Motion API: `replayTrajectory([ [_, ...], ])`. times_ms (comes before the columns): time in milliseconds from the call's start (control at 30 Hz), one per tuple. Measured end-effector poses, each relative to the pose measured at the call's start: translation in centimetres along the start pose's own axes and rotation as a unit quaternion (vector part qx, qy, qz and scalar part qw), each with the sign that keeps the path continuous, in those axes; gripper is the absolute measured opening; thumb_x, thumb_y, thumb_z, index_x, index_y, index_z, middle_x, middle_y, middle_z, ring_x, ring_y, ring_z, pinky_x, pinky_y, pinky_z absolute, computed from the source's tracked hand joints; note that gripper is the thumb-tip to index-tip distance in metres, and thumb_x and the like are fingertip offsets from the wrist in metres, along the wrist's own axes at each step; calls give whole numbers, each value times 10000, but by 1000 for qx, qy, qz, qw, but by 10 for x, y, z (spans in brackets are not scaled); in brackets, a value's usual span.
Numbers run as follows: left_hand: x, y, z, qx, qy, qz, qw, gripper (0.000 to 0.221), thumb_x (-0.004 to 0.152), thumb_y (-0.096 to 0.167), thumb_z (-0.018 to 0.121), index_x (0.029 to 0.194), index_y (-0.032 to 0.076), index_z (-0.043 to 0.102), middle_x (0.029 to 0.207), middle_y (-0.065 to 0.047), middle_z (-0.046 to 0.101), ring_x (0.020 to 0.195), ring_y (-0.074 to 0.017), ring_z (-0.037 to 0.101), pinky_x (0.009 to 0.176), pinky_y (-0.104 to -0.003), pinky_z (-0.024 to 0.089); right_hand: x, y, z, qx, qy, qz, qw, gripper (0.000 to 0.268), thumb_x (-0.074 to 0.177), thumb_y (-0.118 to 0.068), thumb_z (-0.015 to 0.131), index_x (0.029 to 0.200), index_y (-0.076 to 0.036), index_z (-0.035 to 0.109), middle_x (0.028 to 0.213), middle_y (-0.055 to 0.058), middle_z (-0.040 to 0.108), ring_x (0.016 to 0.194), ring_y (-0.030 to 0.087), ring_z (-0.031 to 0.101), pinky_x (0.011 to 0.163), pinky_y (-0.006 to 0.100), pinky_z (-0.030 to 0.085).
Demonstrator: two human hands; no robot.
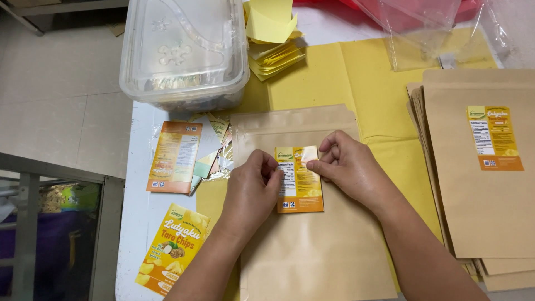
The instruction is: Peeling adhesive product labels and applying them to the front of brown paper packaging bags.
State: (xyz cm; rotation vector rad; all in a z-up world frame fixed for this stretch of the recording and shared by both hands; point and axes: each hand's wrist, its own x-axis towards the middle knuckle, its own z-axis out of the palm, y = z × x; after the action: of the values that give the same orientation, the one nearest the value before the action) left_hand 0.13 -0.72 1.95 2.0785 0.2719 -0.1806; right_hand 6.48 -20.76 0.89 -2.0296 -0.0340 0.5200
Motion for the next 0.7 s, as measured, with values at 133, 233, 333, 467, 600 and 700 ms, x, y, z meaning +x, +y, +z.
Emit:
replayTrajectory([
  [133, -2, 5, -1, 29, -9, 1, 1000, 157, 916, 31, 669, 1061, -26, 691, 865, -202, 725, 828, -293, 743, 700, -353, 625, -6, -6, 0, -9, 6, 8, 1000, 240, 820, -64, 839, 970, -1, 663, 693, 124, 720, 562, 162, 655, 582, 272, 546],
  [233, -2, 5, 0, 45, -11, 0, 999, 151, 908, 26, 676, 1049, -13, 717, 861, -202, 733, 826, -297, 754, 703, -344, 637, -14, -23, -1, -9, 5, 35, 999, 164, 814, -36, 823, 930, 7, 714, 679, 123, 715, 556, 160, 654, 574, 264, 539],
  [333, 0, -1, 0, 56, -7, 23, 998, 148, 905, 38, 672, 1034, -3, 731, 829, -179, 734, 810, -279, 750, 675, -341, 628, -14, -27, 0, -20, 6, 43, 999, 153, 804, -41, 818, 938, 4, 761, 674, 125, 723, 551, 152, 650, 577, 266, 531],
  [467, -1, 4, 0, 47, -16, 13, 999, 182, 908, 14, 650, 1063, -35, 731, 844, -212, 736, 817, -306, 754, 691, -357, 635, -13, -26, 1, -26, 2, 51, 998, 161, 804, -54, 824, 947, 8, 784, 681, 129, 725, 560, 154, 644, 581, 267, 534],
  [600, 0, 2, 1, 56, -17, 12, 998, 185, 908, 20, 649, 1063, -30, 738, 834, -201, 735, 796, -288, 750, 676, -343, 632, -13, -26, 2, -25, 3, 55, 998, 176, 807, -55, 825, 968, 11, 797, 685, 126, 715, 569, 152, 641, 586, 264, 536],
  [700, 0, 3, 0, 61, -16, 14, 998, 189, 909, 18, 644, 1063, -32, 741, 828, -198, 734, 789, -280, 746, 670, -344, 629, -15, -27, 3, -34, 4, 52, 998, 170, 811, -66, 821, 966, 4, 804, 680, 119, 710, 576, 151, 642, 595, 269, 537],
])
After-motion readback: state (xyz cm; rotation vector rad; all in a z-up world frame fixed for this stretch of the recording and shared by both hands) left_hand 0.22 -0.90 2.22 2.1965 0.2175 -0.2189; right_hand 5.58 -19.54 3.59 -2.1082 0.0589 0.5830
